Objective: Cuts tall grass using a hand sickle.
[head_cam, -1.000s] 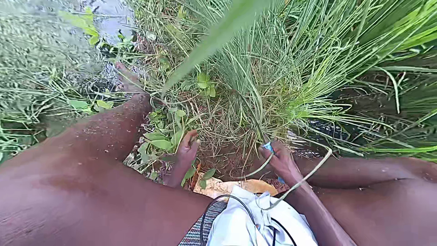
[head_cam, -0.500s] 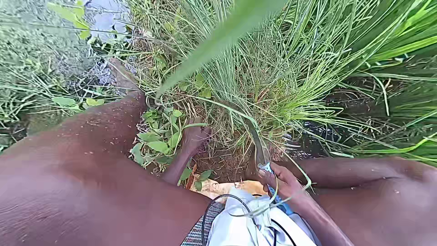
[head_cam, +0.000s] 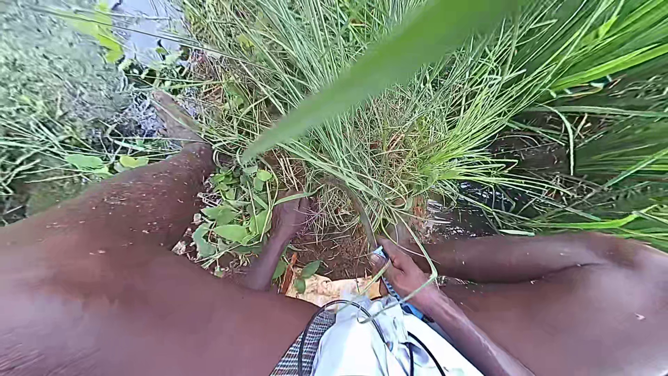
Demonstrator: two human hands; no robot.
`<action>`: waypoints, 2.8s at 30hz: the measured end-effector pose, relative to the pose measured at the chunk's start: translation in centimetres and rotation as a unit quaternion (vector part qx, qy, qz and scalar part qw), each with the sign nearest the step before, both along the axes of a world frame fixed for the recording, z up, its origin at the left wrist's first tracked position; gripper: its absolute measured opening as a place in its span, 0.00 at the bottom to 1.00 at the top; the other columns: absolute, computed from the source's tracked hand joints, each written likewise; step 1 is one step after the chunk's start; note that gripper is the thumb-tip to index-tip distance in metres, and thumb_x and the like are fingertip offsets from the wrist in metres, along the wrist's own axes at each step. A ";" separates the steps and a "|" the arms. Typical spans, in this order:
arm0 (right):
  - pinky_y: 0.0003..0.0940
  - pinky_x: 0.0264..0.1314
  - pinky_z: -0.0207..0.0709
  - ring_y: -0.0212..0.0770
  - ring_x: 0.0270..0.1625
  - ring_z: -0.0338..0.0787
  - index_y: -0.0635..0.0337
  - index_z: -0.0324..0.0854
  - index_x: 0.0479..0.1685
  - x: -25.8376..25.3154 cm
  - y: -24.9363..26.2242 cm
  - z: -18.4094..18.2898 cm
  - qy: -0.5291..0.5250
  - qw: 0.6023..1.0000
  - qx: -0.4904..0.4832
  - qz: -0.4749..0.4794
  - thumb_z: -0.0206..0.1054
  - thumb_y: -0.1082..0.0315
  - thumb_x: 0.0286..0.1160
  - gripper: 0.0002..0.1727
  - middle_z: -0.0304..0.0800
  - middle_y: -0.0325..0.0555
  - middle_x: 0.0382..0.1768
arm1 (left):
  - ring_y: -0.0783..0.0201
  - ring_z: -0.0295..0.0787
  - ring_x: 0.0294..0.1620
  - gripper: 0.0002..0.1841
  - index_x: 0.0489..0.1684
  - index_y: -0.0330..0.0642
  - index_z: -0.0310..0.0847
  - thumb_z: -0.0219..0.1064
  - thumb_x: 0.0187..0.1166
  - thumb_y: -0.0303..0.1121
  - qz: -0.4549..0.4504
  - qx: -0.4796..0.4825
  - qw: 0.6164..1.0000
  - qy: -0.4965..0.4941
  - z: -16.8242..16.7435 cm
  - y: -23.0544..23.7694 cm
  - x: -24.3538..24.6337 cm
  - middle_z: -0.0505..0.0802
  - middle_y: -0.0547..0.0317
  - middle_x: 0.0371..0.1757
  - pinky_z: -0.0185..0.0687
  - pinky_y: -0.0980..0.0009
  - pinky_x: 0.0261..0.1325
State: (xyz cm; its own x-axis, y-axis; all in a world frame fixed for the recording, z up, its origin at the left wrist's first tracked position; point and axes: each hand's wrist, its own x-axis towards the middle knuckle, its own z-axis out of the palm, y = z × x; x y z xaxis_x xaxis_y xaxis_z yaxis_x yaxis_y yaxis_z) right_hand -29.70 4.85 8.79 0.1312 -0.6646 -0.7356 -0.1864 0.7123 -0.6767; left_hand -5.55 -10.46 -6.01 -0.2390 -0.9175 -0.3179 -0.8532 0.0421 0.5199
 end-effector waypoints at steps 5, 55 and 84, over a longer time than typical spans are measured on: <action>0.37 0.31 0.86 0.38 0.25 0.86 0.49 0.40 0.96 0.4 -0.6 -1.1 0.035 0.999 0.010 0.040 0.50 0.60 0.93 0.35 0.85 0.45 0.37 | 0.32 0.84 0.67 0.17 0.52 0.29 0.89 0.57 0.90 0.35 0.000 0.005 1.000 -0.022 0.1 0.1 -0.3 0.91 0.32 0.57 0.74 0.36 0.72; 0.23 0.34 0.78 0.26 0.26 0.80 0.62 0.50 0.90 -0.1 1.4 3.5 -0.012 0.999 0.035 -0.014 0.50 0.63 0.91 0.31 0.78 0.33 0.28 | 0.33 0.84 0.67 0.23 0.51 0.34 0.90 0.55 0.91 0.46 -0.017 0.111 0.993 0.024 1.3 0.5 -2.3 0.92 0.34 0.55 0.64 0.30 0.76; 0.46 0.41 0.85 0.45 0.31 0.88 0.54 0.47 0.95 0.1 -0.6 -1.0 0.150 0.979 0.039 0.136 0.49 0.57 0.92 0.34 0.87 0.51 0.39 | 0.33 0.85 0.67 0.21 0.57 0.30 0.88 0.54 0.92 0.39 -0.006 0.034 0.998 0.062 -0.6 1.5 -0.6 0.91 0.30 0.57 0.66 0.32 0.76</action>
State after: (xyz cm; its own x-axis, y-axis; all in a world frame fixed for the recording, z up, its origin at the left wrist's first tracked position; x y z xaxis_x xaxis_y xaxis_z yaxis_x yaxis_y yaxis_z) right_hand -29.57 4.23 7.78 0.0658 -0.5760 -0.8148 -0.5581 0.6557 -0.5086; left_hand -6.17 -8.96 -6.57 -0.2913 -0.8919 -0.3459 -0.7821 0.0139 0.6230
